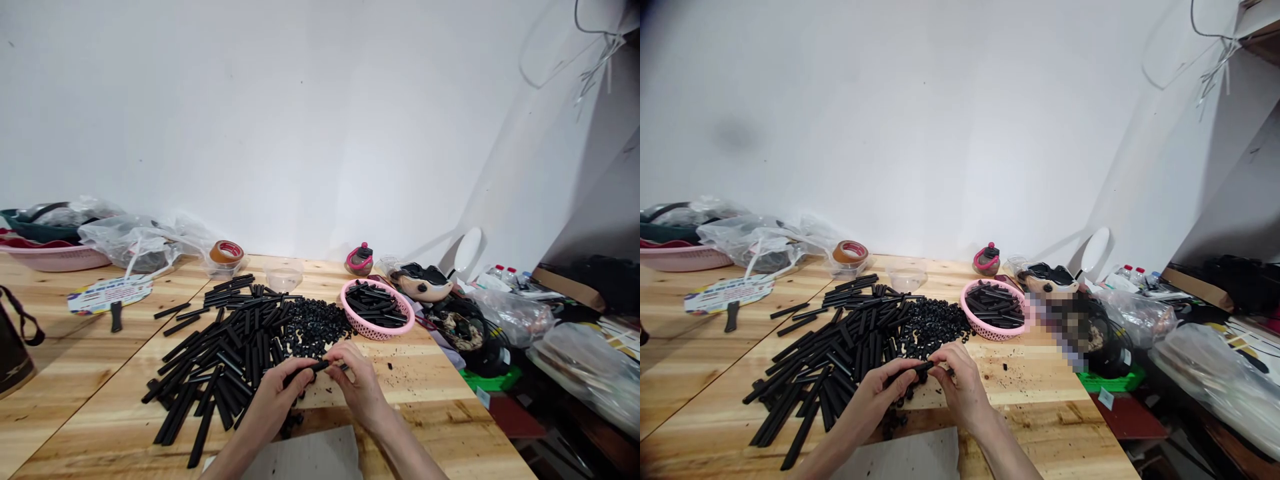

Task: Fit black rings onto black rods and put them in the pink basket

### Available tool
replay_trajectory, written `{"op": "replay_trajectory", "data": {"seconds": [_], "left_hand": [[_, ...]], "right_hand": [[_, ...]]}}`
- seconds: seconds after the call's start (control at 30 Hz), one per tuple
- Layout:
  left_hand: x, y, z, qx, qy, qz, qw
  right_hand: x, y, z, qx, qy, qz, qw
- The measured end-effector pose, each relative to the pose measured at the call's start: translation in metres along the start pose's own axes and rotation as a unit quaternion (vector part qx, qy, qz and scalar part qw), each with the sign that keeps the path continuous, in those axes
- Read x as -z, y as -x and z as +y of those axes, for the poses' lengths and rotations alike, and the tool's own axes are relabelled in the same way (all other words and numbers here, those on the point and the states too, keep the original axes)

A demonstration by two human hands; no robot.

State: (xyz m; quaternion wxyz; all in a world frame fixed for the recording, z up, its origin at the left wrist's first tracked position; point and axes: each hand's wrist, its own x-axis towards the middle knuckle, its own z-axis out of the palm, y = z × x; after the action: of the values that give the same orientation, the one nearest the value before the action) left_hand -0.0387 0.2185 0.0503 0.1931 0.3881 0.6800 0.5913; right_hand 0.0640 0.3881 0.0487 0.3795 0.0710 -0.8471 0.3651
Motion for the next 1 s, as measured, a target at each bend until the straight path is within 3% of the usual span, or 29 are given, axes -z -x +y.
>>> {"op": "replay_trajectory", "data": {"seconds": [0.23, 0.7, 1.0], "left_hand": [[-0.0016, -0.0008, 0.0008, 0.018, -0.001, 0.005, 1.000], [-0.0042, -0.0039, -0.0009, 0.045, 0.069, -0.055, 0.995], [-0.0046, -0.0035, 0.0010, 0.052, 0.079, -0.052, 0.994]], "right_hand": [[-0.0012, -0.0001, 0.0035, -0.025, -0.002, -0.001, 1.000], [-0.0017, 0.0003, 0.0025, -0.100, -0.041, -0.017, 0.994], [-0.0001, -0.0013, -0.0007, -0.101, -0.047, -0.005, 0.994]]}}
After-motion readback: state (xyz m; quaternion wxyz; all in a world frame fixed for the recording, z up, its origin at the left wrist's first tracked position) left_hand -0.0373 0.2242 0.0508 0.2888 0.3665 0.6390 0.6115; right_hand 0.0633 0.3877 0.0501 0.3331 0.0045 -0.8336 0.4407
